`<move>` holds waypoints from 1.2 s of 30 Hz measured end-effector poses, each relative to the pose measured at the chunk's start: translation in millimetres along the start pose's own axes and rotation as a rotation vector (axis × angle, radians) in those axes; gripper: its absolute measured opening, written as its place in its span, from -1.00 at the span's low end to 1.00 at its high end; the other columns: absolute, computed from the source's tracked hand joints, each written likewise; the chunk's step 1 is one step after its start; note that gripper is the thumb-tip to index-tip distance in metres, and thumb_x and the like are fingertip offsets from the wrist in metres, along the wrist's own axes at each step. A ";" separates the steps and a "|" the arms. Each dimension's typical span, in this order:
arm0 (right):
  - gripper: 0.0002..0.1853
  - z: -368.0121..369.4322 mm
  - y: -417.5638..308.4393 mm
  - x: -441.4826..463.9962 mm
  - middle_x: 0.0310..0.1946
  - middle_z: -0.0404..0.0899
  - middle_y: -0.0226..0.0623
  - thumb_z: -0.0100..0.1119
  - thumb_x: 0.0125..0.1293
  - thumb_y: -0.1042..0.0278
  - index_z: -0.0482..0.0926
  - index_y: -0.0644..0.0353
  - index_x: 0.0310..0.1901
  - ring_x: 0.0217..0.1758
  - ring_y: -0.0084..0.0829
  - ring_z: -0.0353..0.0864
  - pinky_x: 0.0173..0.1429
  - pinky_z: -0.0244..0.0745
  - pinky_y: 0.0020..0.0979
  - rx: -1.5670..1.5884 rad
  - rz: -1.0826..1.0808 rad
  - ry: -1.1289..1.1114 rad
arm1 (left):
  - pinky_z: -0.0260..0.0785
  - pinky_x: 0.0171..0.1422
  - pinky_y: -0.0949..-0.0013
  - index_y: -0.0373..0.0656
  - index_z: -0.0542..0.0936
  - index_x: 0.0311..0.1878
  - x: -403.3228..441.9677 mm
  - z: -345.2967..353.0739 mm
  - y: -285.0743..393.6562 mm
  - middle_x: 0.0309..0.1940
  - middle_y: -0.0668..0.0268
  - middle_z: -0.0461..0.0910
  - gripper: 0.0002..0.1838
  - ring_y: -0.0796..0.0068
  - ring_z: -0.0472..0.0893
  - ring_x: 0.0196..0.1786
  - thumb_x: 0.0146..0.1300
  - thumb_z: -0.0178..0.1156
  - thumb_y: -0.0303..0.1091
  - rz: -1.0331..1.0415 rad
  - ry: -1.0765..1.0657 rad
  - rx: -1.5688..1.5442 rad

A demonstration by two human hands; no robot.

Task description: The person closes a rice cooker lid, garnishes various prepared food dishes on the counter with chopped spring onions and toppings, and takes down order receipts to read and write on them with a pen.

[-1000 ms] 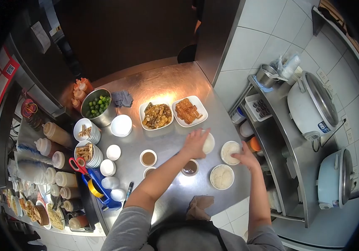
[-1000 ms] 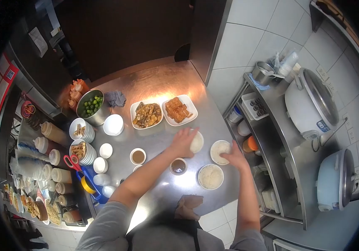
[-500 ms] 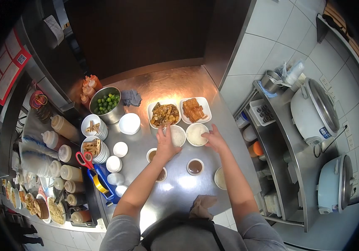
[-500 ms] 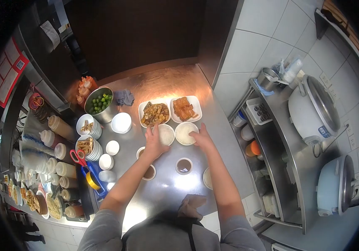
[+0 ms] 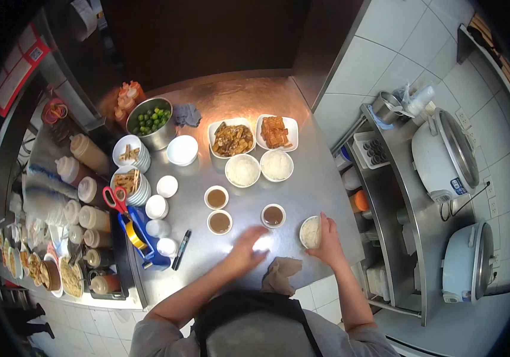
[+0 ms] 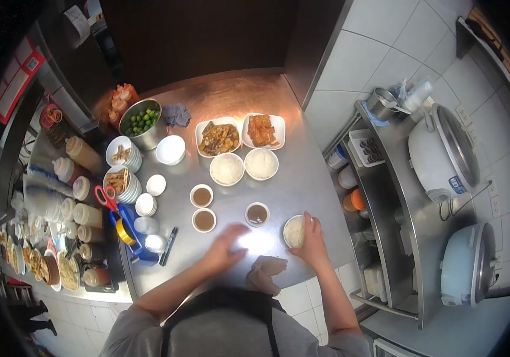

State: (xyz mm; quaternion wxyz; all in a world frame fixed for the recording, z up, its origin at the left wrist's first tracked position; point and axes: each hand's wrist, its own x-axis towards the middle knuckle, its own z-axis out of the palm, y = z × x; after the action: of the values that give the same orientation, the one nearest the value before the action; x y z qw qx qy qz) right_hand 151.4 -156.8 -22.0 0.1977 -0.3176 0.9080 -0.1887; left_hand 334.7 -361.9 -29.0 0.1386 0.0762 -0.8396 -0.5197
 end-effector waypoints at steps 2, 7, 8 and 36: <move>0.28 2.1 0.6 5.1 0.25 0.04 0.07 0.53 -0.43 0.32 -0.16 0.02 0.37 0.26 0.12 0.15 0.24 0.21 0.01 0.038 -0.026 0.064 | 0.18 0.27 0.16 -0.12 0.40 0.12 -23.9 28.3 -3.1 0.09 0.08 0.36 -0.43 0.06 0.34 0.17 -0.04 0.31 -0.40 0.091 -0.215 0.034; 0.26 -3.8 8.6 69.2 0.16 0.14 0.10 0.50 -0.44 0.37 -0.15 0.14 0.36 0.23 0.07 0.19 0.29 0.18 -0.13 0.076 -0.159 0.208 | 0.17 0.29 0.21 -0.07 0.45 0.09 -49.4 60.4 -9.0 0.11 0.13 0.37 -0.45 0.12 0.34 0.18 -0.07 0.27 -0.47 0.247 -0.305 0.183; 0.27 -6.3 7.5 84.9 0.14 0.16 0.09 0.51 -0.45 0.38 -0.15 0.16 0.36 0.23 0.05 0.19 0.30 0.18 -0.16 0.080 -0.180 0.218 | 0.17 0.29 0.21 -0.07 0.46 0.08 -53.3 63.8 -10.4 0.11 0.14 0.38 -0.46 0.13 0.34 0.18 -0.08 0.27 -0.48 0.242 -0.295 0.226; -0.64 169.2 -201.1 -149.5 0.02 0.31 -0.01 0.15 -0.02 0.50 0.48 0.27 -0.10 0.09 -0.03 0.24 0.18 0.13 -0.11 0.345 -1.220 -0.250 | 0.03 0.32 0.01 -0.02 0.24 0.27 -331.1 2.7 38.5 0.28 0.04 0.10 -0.29 0.01 0.15 0.31 0.00 0.26 -0.34 -0.604 0.714 0.389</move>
State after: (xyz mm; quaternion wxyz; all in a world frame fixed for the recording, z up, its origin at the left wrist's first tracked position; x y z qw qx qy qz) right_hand 441.0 -242.4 -36.0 0.2072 -0.7599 0.4912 -0.3720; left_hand 649.0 -252.3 -46.6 0.2440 0.5128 -0.7616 -0.3122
